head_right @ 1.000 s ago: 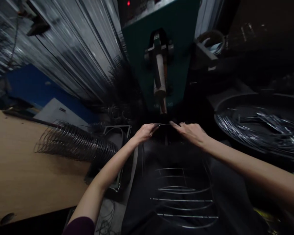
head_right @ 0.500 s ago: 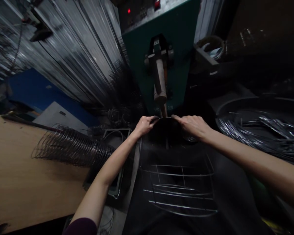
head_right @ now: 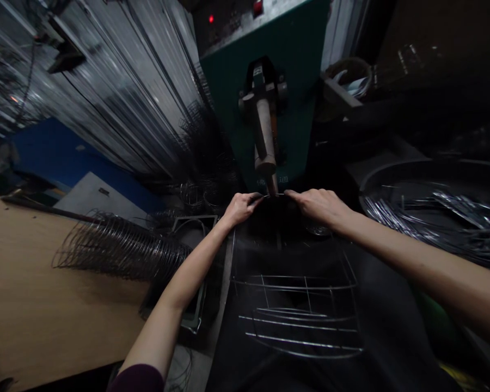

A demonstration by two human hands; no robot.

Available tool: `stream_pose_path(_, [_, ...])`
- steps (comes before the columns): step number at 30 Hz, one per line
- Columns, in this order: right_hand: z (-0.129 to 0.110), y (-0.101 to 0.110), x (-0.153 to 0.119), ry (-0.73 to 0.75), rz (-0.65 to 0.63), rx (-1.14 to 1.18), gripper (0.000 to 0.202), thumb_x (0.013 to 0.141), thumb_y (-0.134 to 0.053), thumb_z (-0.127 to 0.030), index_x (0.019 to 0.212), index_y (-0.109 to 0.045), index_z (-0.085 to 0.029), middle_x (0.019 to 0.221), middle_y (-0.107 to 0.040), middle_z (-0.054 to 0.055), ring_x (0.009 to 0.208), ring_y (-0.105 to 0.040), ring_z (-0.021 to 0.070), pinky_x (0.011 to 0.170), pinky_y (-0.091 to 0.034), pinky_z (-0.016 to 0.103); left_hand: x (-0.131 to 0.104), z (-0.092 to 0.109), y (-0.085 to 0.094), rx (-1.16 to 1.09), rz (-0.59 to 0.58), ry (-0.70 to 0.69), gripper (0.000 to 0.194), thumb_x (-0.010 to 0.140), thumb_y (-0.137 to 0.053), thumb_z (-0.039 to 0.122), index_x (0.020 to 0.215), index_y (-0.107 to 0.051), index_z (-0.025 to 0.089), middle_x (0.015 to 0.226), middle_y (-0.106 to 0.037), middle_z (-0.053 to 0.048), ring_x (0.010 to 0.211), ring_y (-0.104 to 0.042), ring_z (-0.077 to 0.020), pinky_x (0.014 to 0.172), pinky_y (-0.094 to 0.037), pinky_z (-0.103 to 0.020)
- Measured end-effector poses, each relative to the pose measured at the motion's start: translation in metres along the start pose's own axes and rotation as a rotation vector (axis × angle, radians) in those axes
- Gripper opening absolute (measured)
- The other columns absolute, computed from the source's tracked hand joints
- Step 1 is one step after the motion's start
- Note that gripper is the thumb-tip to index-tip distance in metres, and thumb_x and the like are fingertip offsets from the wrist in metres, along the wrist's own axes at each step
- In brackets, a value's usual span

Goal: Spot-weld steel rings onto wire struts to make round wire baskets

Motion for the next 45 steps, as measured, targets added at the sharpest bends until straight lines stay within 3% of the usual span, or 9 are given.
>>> stream_pose_path(7, [0.003,-0.003,0.0,-0.01,-0.009,0.065,0.053,0.088,-0.037,-0.019,0.14,-0.043,-0.029,0.098,-0.068,0.011,0.077,-0.064,0.0282,0.059,-0.04,0.031,-0.004,0.005,-0.001,0.247,0.008,0.026,0.03,0.096,-0.041,0.034,0.11,-0.066,0.027,0.097,-0.072,-0.005,0.087,-0.067,-0.0207,0.07,-0.043,-0.024])
stream_pose_path(17, [-0.012,0.005,0.005,0.005,-0.006,0.066,0.042,0.088,-0.038,-0.017,0.127,-0.051,-0.021,0.09,-0.068,0.013,0.075,-0.064,0.026,0.055,-0.036,0.028,-0.015,-0.017,0.006,0.055,0.038,0.104,0.029,0.095,-0.044,0.035,0.109,-0.067,0.024,0.099,-0.071,-0.005,0.094,-0.066,-0.0185,0.079,-0.047,-0.022])
stream_pose_path(24, [-0.009,0.009,0.005,-0.018,0.002,0.122,0.036,0.097,-0.028,-0.036,0.117,-0.055,-0.022,0.09,-0.067,0.011,0.076,-0.064,0.025,0.055,-0.033,0.027,-0.017,-0.014,0.009,0.056,0.067,0.095,0.027,0.095,-0.045,0.032,0.106,-0.068,0.022,0.096,-0.072,-0.006,0.092,-0.067,-0.0187,0.077,-0.047,-0.022])
stream_pose_path(33, [0.004,0.002,0.006,-0.052,0.005,0.091,0.038,0.096,-0.029,-0.036,0.116,-0.057,-0.02,0.083,-0.065,0.01,0.07,-0.062,0.0242,0.054,-0.033,0.027,-0.012,-0.01,0.002,0.058,0.06,0.094,0.03,0.095,-0.043,0.036,0.107,-0.068,0.024,0.096,-0.072,-0.006,0.092,-0.067,-0.0201,0.078,-0.048,-0.024])
stream_pose_path(38, [0.01,0.0,0.005,-0.062,0.02,0.215,0.043,0.096,-0.029,-0.044,0.113,-0.061,-0.021,0.088,-0.067,0.009,0.078,-0.063,0.0254,0.061,-0.041,0.029,-0.011,-0.01,0.002,0.029,0.048,0.097,0.031,0.095,-0.044,0.037,0.108,-0.068,0.023,0.097,-0.072,-0.006,0.092,-0.067,-0.0189,0.077,-0.047,-0.022])
stream_pose_path(45, [0.029,-0.004,-0.031,-0.16,-0.228,0.572,0.044,0.098,-0.035,-0.034,0.109,-0.066,-0.006,0.101,-0.068,0.016,0.09,-0.064,0.0239,0.077,-0.046,0.027,-0.01,-0.005,0.0,-0.01,0.073,0.101,0.027,0.094,-0.046,0.032,0.104,-0.069,0.021,0.095,-0.072,-0.006,0.09,-0.067,-0.0193,0.077,-0.047,-0.023])
Point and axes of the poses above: each hand's wrist, its own x-axis towards the middle knuckle, its own y-axis out of the back of the hand, z = x × y, the point moved 10 cm from there along x, towards the middle knuckle
